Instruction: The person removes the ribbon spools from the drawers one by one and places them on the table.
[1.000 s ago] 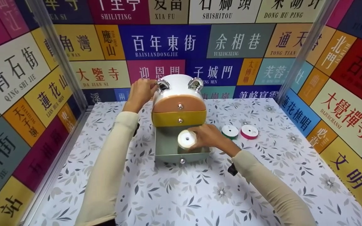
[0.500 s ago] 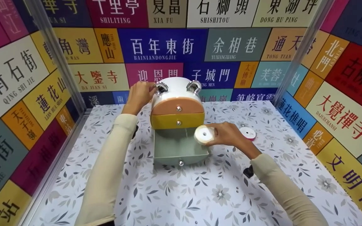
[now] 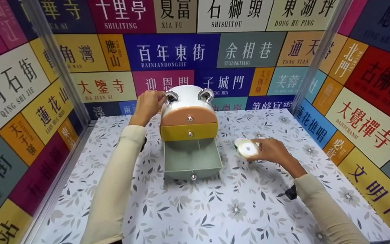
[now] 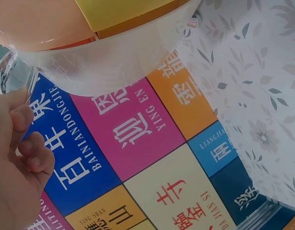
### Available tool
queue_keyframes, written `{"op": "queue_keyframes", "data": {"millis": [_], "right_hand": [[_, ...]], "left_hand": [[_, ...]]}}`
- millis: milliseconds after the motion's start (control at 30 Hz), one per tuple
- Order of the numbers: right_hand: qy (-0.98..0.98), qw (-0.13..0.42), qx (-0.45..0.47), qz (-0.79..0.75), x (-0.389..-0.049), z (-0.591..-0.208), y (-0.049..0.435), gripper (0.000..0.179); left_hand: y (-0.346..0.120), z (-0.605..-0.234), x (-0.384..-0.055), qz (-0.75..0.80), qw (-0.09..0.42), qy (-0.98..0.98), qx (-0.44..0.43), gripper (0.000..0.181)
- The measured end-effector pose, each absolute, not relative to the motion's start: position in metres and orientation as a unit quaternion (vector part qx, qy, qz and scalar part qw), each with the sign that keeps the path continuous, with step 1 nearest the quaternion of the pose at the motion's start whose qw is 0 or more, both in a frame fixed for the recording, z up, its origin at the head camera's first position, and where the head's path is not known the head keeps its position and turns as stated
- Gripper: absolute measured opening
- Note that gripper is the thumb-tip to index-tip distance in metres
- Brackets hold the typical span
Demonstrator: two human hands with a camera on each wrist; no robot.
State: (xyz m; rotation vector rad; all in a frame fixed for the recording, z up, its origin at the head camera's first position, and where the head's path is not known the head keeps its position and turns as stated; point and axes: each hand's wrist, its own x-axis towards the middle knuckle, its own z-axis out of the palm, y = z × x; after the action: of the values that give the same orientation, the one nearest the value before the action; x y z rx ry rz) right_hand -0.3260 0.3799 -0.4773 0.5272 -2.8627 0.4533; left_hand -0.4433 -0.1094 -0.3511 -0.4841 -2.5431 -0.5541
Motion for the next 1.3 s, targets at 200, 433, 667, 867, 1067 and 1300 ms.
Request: {"op": "queue_keyframes", "data": {"millis": [200, 433, 667, 867, 1067, 1300], "right_hand": [[-0.975, 0.081, 0.141, 0.154, -0.321, -0.495, 0.414, 0.087], [-0.981, 0.051, 0.102, 0.156, -0.319, -0.511, 0.435, 0.088], [-0.984, 0.014, 0.081, 0.155, -0.321, -0.521, 0.443, 0.093], [-0.985, -0.007, 0.062, 0.163, -0.324, -0.523, 0.446, 0.097], [-0.983, -0.027, 0.046, 0.173, -0.323, -0.529, 0.449, 0.102], [-0.98, -0.031, 0.043, 0.19, -0.323, -0.529, 0.447, 0.1]], "left_hand": [[-0.11, -0.352, -0.443, -0.203, 0.247, -0.93, -0.178, 0.019], [-0.109, -0.352, -0.442, -0.191, 0.253, -0.931, -0.181, 0.02], [-0.108, -0.354, -0.443, -0.191, 0.246, -0.934, -0.174, 0.021], [-0.108, -0.351, -0.444, -0.2, 0.241, -0.934, -0.171, 0.019], [-0.108, -0.353, -0.445, -0.199, 0.24, -0.934, -0.173, 0.02], [-0.109, -0.352, -0.442, -0.196, 0.244, -0.934, -0.172, 0.019]]}}
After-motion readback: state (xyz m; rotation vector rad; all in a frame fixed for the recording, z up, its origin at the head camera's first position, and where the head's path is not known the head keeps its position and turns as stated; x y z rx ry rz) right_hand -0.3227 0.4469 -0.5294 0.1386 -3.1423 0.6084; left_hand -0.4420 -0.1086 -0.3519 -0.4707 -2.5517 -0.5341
